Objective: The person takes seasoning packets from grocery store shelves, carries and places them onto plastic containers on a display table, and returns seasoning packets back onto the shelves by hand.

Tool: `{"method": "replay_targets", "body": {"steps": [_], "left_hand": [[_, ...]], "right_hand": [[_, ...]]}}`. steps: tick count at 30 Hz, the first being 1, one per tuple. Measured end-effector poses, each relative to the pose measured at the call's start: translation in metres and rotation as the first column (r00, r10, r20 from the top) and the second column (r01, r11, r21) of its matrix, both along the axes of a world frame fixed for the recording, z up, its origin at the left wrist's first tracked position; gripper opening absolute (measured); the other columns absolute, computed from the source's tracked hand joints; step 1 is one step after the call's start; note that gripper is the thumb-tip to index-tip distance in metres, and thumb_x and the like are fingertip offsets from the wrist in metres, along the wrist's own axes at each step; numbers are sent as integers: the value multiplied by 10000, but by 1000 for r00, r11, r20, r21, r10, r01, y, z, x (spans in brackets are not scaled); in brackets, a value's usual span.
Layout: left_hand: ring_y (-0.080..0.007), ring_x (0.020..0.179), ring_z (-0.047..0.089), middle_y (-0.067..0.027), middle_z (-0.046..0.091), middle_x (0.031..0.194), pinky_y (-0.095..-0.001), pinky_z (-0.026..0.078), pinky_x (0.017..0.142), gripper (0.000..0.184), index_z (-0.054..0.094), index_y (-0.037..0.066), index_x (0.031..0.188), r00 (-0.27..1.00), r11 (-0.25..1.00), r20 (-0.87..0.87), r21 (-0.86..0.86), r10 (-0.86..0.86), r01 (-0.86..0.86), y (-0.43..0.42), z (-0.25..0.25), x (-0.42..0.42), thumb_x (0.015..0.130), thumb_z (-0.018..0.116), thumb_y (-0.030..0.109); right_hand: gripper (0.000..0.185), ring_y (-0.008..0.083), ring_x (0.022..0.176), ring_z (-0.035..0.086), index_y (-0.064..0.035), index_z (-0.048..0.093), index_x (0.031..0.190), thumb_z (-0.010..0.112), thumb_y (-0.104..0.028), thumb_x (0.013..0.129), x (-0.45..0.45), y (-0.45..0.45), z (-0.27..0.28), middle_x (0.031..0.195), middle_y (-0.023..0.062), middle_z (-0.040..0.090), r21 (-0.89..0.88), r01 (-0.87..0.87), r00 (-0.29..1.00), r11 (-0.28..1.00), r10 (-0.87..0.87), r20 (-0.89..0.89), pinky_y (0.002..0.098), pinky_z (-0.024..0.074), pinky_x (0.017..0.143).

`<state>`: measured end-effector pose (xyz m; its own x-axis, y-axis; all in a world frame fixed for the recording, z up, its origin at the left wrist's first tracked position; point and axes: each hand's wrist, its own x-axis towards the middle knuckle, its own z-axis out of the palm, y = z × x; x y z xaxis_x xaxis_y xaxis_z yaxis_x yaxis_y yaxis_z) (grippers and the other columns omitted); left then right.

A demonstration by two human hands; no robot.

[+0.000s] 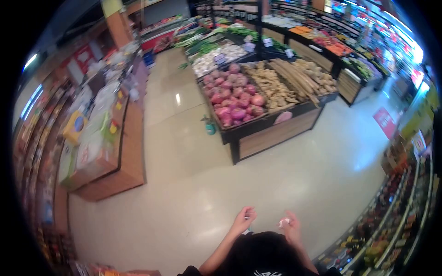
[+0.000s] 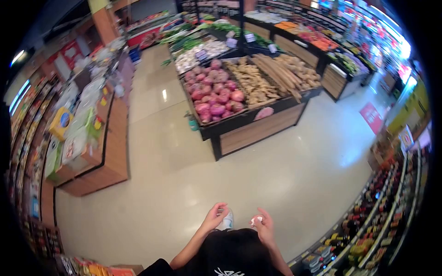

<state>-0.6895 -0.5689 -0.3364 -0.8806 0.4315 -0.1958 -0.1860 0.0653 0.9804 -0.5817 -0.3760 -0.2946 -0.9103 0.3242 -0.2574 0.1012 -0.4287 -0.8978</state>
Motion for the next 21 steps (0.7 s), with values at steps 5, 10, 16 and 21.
{"method": "replay_targets", "body": {"steps": [5, 10, 16, 21], "left_hand": [[-126, 834, 538, -51, 550, 980, -268, 473, 716, 377, 482, 69, 1176, 982, 981, 39, -55, 187, -185, -37, -2, -26, 854, 631, 198], [-120, 827, 535, -70, 553, 994, -266, 475, 721, 398, 475, 67, 1188, 907, 916, 126, -78, 401, -394, -67, 6, -30, 846, 640, 183], [-121, 884, 539, -30, 540, 976, -248, 450, 787, 344, 460, 31, 1177, 795, 808, 169, -10, 582, -590, -95, -14, -17, 872, 594, 117], [-133, 913, 541, -55, 547, 986, -256, 446, 810, 350, 446, 34, 1183, 711, 735, 252, -1, 657, -678, -113, -17, -20, 866, 585, 91]], "right_hand": [[416, 138, 682, 549, -12, 316, 1278, 481, 1, 896, -84, -25, 3, 818, 71, 561, 13, -229, 973, 973, 229, -1, 241, 459, 612], [343, 92, 653, 506, -58, 321, 1200, 500, -55, 908, -152, -54, -2, 805, 56, 556, -6, -534, 843, 845, 532, -77, 208, 407, 575], [314, 69, 665, 466, -74, 353, 1200, 495, -144, 929, -219, -91, -1, 817, 17, 514, 117, -752, 649, 649, 760, -36, 204, 396, 602], [305, 58, 666, 434, -78, 397, 1196, 500, -191, 933, -243, -122, 10, 837, -16, 480, 56, -850, 527, 525, 849, 44, 203, 381, 598]]}}
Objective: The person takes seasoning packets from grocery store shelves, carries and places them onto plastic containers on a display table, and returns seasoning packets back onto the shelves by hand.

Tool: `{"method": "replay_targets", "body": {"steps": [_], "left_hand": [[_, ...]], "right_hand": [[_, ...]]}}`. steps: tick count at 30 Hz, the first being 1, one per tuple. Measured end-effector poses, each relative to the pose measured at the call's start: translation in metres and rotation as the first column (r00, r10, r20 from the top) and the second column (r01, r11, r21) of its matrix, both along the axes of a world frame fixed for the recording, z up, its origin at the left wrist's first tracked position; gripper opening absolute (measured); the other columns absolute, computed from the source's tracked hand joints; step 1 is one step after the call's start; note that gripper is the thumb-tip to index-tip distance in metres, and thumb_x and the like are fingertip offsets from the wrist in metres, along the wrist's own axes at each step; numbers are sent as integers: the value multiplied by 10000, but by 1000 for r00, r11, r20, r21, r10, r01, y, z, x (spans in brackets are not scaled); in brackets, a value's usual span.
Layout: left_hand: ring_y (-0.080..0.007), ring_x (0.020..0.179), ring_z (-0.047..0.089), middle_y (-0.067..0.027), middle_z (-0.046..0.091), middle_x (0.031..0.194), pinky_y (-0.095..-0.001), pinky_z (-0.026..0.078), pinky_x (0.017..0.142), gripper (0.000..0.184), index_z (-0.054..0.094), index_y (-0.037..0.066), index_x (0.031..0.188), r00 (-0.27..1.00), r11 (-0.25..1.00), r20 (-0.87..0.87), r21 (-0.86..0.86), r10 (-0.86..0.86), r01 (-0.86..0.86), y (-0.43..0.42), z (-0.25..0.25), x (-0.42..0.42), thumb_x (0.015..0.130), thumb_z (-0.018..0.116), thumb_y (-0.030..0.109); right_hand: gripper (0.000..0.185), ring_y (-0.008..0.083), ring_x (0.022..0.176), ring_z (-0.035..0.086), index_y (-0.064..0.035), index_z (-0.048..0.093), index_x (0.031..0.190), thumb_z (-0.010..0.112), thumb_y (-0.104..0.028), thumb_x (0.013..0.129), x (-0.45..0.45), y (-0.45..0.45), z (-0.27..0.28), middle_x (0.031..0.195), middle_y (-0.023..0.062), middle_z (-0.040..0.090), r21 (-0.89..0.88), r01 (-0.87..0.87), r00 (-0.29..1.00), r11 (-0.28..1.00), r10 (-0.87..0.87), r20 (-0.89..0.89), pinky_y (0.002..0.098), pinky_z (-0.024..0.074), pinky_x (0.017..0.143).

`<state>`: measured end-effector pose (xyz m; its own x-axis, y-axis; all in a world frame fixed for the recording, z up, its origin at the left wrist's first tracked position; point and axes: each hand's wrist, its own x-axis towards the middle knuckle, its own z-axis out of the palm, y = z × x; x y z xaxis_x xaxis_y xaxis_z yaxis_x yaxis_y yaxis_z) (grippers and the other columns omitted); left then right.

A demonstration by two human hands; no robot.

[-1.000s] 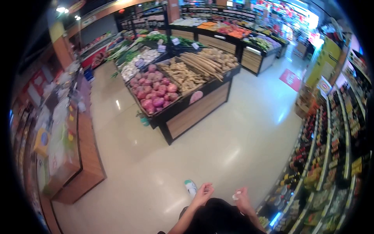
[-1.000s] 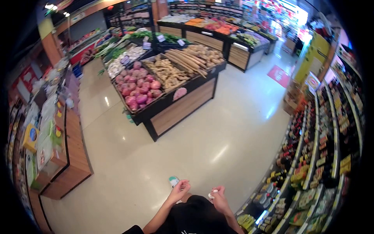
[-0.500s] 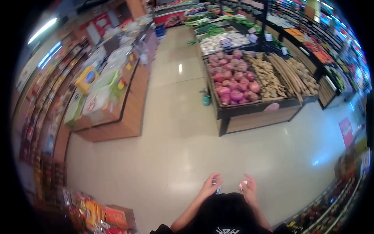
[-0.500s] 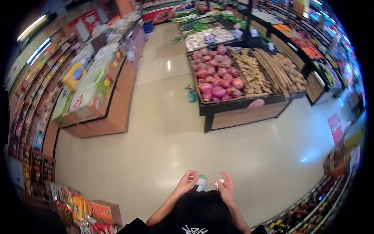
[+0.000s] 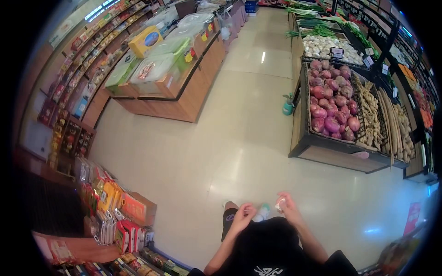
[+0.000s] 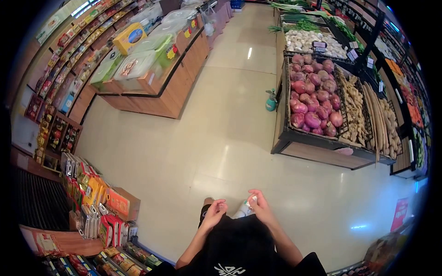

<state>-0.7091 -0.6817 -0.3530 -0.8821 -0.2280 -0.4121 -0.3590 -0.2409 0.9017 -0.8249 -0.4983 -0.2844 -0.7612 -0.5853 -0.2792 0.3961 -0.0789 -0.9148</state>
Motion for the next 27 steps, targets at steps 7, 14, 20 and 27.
{"method": "replay_targets", "body": {"steps": [7, 14, 20, 27], "left_hand": [[-100, 909, 533, -34, 542, 985, -220, 435, 770, 354, 433, 30, 1193, 999, 1000, 32, -2, -3, 3, -44, 10, -31, 862, 561, 31], [-100, 873, 512, -14, 534, 963, -236, 429, 760, 352, 453, 43, 1187, 999, 997, 8, -67, -33, 34, -118, 17, -57, 875, 587, 137], [-108, 879, 504, -15, 535, 987, -245, 427, 772, 358, 473, 58, 1179, 999, 995, 8, -91, -48, 49, -182, 33, -84, 874, 603, 191], [-111, 870, 508, -26, 537, 994, -250, 439, 751, 376, 472, 53, 1179, 999, 993, -26, -115, -37, 34, -279, 32, -87, 861, 621, 188]], "right_hand": [[300, 77, 732, 473, -71, 425, 1195, 508, -156, 920, -1, -39, -19, 858, -10, 488, 90, -34, 999, 995, 32, 22, 214, 405, 661], [358, 77, 732, 490, -69, 430, 1193, 576, -64, 866, -14, -107, -20, 872, -9, 499, 127, 27, 996, 992, -37, 77, 217, 415, 667], [356, 87, 727, 491, -62, 446, 1156, 582, 2, 834, -31, -178, -9, 830, -2, 491, 140, 98, 995, 985, -95, -30, 220, 418, 661], [234, 44, 705, 439, -88, 469, 1140, 490, -213, 943, -49, -281, -14, 814, -27, 471, 114, 181, 969, 977, -197, 150, 187, 359, 613]]}}
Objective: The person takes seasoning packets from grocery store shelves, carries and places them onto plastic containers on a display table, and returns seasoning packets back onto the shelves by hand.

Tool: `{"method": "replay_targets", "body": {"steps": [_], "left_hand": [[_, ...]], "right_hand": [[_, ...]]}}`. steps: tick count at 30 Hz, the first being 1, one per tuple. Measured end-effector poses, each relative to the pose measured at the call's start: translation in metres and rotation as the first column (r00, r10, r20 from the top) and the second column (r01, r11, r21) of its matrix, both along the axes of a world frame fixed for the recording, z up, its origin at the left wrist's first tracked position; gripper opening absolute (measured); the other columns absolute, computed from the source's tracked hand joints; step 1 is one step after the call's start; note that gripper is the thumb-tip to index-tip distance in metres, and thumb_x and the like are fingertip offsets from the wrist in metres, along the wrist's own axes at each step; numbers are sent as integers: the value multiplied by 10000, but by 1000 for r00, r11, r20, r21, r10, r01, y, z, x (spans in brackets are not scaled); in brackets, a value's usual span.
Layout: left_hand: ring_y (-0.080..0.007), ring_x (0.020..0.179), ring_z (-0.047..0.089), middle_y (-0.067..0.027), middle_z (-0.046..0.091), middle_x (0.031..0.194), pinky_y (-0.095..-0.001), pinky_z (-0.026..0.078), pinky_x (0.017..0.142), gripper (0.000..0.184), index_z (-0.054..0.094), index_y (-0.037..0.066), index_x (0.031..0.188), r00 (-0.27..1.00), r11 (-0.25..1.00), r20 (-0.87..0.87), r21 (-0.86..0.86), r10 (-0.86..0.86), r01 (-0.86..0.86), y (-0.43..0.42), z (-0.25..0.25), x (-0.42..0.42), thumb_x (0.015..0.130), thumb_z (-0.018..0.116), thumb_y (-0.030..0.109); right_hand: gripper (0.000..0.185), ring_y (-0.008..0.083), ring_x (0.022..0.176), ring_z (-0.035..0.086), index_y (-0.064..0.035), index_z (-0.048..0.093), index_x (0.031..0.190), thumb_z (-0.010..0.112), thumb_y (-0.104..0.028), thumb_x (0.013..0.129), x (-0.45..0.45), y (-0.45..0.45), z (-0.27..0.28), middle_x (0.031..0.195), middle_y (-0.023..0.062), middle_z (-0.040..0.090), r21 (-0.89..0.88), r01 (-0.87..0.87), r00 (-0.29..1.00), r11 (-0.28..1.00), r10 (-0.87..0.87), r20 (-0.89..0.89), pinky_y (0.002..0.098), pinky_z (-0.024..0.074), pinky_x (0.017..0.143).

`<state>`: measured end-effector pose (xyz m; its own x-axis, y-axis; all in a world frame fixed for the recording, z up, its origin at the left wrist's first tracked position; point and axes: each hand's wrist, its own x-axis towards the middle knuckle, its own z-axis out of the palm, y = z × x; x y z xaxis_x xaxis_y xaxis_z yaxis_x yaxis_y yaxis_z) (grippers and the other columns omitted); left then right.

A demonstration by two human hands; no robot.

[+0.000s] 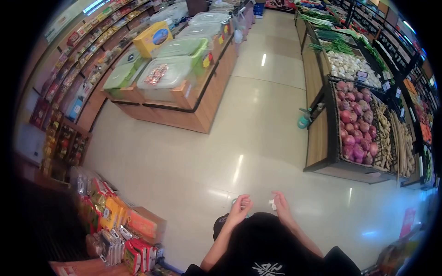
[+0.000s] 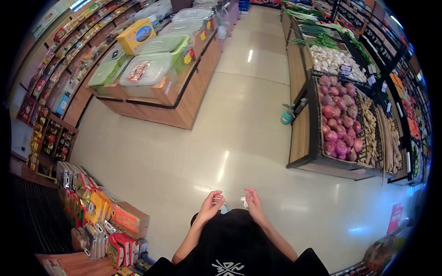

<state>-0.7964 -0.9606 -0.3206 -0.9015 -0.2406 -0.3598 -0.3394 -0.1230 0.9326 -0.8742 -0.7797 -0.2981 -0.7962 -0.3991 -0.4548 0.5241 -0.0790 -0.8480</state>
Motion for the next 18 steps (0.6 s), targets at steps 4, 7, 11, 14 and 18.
{"method": "replay_targets", "body": {"steps": [4, 7, 11, 14, 18], "left_hand": [[-111, 863, 510, -30, 537, 995, -250, 444, 744, 378, 474, 58, 1179, 997, 998, 68, -46, 42, -39, -54, 3, 1, 856, 626, 180], [-108, 858, 510, -34, 536, 990, -246, 449, 735, 372, 475, 64, 1178, 996, 996, 27, -19, 83, -82, -81, -10, 9, 854, 626, 168], [-112, 862, 521, -51, 537, 999, -249, 457, 722, 392, 467, 62, 1185, 990, 990, 13, -40, 138, -137, -107, -23, 8, 848, 633, 174], [-121, 856, 534, -74, 540, 1014, -256, 464, 707, 416, 460, 57, 1189, 991, 991, 13, -6, 135, -135, -119, -32, 4, 844, 643, 201], [-132, 821, 541, -90, 537, 1031, -257, 469, 689, 444, 447, 51, 1199, 989, 988, 34, 34, 147, -148, -146, -27, -7, 846, 647, 233]], "right_hand": [[233, 37, 685, 422, -82, 505, 1134, 483, -220, 948, -6, -58, -7, 802, -37, 483, -34, -89, 995, 995, 91, 44, 175, 339, 603], [246, 43, 730, 467, -63, 526, 1155, 505, -164, 932, -7, -88, -9, 823, -27, 526, 100, -248, 964, 964, 256, -76, 187, 385, 650], [244, 64, 813, 524, -37, 559, 1143, 521, -102, 911, -9, -122, -6, 885, 4, 590, 53, -191, 978, 980, 195, -69, 207, 425, 726], [226, 88, 865, 563, -10, 590, 1110, 528, -89, 907, -22, -136, -13, 920, 43, 632, 166, -227, 954, 960, 253, -160, 236, 445, 777], [209, 102, 821, 584, 19, 614, 1045, 537, -121, 910, -41, -162, -18, 883, 55, 652, 101, -265, 958, 959, 274, -89, 241, 454, 758]]}}
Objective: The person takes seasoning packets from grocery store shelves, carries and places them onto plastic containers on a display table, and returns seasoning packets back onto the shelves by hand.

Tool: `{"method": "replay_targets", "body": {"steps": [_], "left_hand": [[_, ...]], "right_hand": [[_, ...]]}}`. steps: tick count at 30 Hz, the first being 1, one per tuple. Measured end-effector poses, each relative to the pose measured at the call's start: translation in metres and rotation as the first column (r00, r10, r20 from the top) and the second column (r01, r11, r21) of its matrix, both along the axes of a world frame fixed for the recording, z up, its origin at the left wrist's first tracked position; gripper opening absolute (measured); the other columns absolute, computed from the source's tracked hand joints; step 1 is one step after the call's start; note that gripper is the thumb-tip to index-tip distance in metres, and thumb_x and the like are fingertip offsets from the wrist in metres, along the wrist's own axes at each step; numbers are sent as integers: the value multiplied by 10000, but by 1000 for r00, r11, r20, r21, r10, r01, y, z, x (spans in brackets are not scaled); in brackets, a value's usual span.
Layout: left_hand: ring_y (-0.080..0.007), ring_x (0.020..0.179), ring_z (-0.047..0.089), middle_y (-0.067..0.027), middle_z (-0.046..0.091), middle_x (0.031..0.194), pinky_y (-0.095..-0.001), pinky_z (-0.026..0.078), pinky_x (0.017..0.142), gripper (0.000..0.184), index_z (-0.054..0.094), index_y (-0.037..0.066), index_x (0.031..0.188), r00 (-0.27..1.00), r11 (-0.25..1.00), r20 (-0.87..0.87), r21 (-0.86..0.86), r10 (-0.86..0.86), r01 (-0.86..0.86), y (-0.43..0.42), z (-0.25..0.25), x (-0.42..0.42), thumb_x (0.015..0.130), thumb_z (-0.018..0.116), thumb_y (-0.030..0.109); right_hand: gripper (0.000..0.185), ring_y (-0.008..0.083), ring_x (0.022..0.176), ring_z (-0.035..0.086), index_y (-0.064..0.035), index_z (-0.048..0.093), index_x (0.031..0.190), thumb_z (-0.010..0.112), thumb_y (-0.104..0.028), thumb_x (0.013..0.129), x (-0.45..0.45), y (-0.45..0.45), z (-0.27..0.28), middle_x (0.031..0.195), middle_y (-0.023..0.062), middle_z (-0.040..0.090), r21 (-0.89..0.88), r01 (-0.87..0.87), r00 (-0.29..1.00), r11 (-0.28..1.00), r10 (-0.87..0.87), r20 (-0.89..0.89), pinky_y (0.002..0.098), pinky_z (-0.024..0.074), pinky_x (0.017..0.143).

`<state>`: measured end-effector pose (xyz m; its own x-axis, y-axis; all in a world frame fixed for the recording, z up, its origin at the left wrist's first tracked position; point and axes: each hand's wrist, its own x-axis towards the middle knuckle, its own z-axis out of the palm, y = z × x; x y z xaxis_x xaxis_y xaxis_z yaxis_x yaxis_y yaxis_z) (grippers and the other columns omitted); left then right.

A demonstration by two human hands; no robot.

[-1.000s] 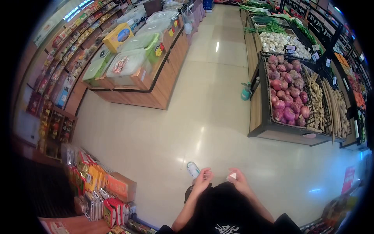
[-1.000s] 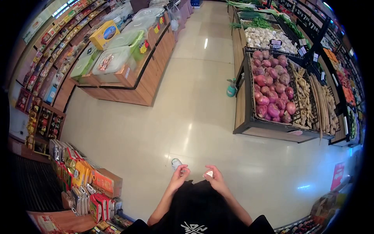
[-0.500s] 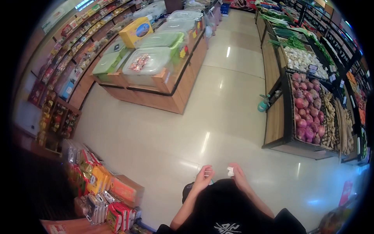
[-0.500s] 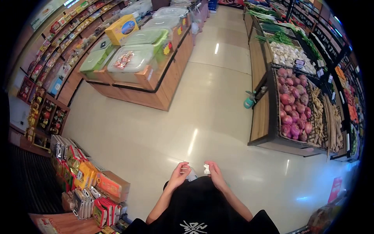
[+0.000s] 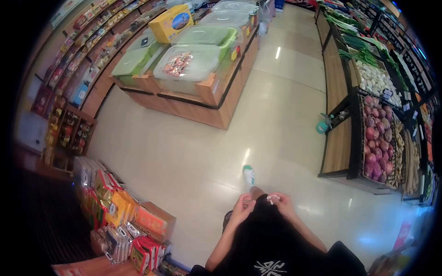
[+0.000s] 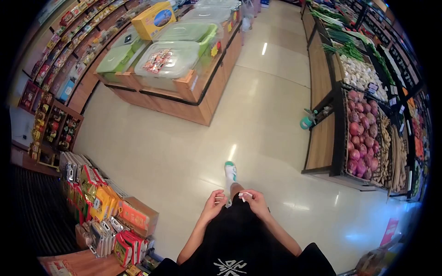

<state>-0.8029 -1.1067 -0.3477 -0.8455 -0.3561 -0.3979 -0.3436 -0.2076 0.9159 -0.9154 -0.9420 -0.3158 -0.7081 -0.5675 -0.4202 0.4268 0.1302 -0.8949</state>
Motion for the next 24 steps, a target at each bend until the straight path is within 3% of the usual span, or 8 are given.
{"method": "replay_targets", "body": {"steps": [4, 7, 10, 13, 17, 24], "left_hand": [[-138, 814, 552, -98, 539, 1039, -258, 475, 678, 449, 445, 48, 1197, 998, 998, 25, -43, 55, -54, -41, -5, -18, 844, 651, 235], [-118, 858, 510, -42, 519, 1031, -244, 452, 728, 420, 450, 73, 1212, 996, 997, 50, -23, 69, -68, -71, -3, -36, 854, 631, 197], [-123, 860, 514, -53, 523, 1050, -250, 451, 737, 427, 450, 73, 1214, 991, 990, 68, -98, 111, -104, -110, 6, -51, 855, 631, 216], [-156, 842, 576, -124, 542, 1062, -264, 490, 697, 458, 441, 56, 1217, 987, 974, 81, -193, 139, -122, -146, 4, -70, 840, 652, 209], [-161, 842, 581, -122, 543, 1043, -269, 492, 701, 446, 449, 54, 1208, 980, 959, 52, -222, 194, -178, -181, -3, -95, 837, 653, 194], [-164, 823, 583, -112, 546, 1036, -277, 495, 710, 456, 456, 43, 1200, 979, 955, 35, -232, 199, -186, -221, -24, -130, 835, 654, 231]], "right_hand": [[223, 111, 796, 589, 28, 609, 1048, 535, -133, 913, -25, -37, -18, 864, 55, 656, 5, -86, 996, 996, 86, 20, 238, 453, 751], [216, 107, 812, 581, 12, 605, 1066, 535, -117, 907, -49, -72, -18, 875, 56, 650, 34, -107, 994, 994, 107, 5, 230, 447, 749], [235, 88, 794, 546, -12, 605, 1087, 531, -132, 899, -75, -114, -23, 911, 32, 634, 58, -52, 997, 997, 55, -57, 223, 434, 714], [263, 76, 788, 523, -30, 590, 1138, 524, -123, 901, -103, -154, -19, 940, 23, 623, 49, -81, 992, 995, 85, -96, 212, 425, 691], [262, 80, 821, 556, -17, 584, 1143, 511, -75, 898, -137, -198, -30, 914, 48, 641, 0, -155, 988, 988, 155, 0, 206, 436, 731], [187, 74, 681, 537, 9, 602, 1000, 530, -140, 911, -177, -240, -33, 771, 16, 615, -17, -149, 988, 989, 148, -41, 211, 434, 634]]}}
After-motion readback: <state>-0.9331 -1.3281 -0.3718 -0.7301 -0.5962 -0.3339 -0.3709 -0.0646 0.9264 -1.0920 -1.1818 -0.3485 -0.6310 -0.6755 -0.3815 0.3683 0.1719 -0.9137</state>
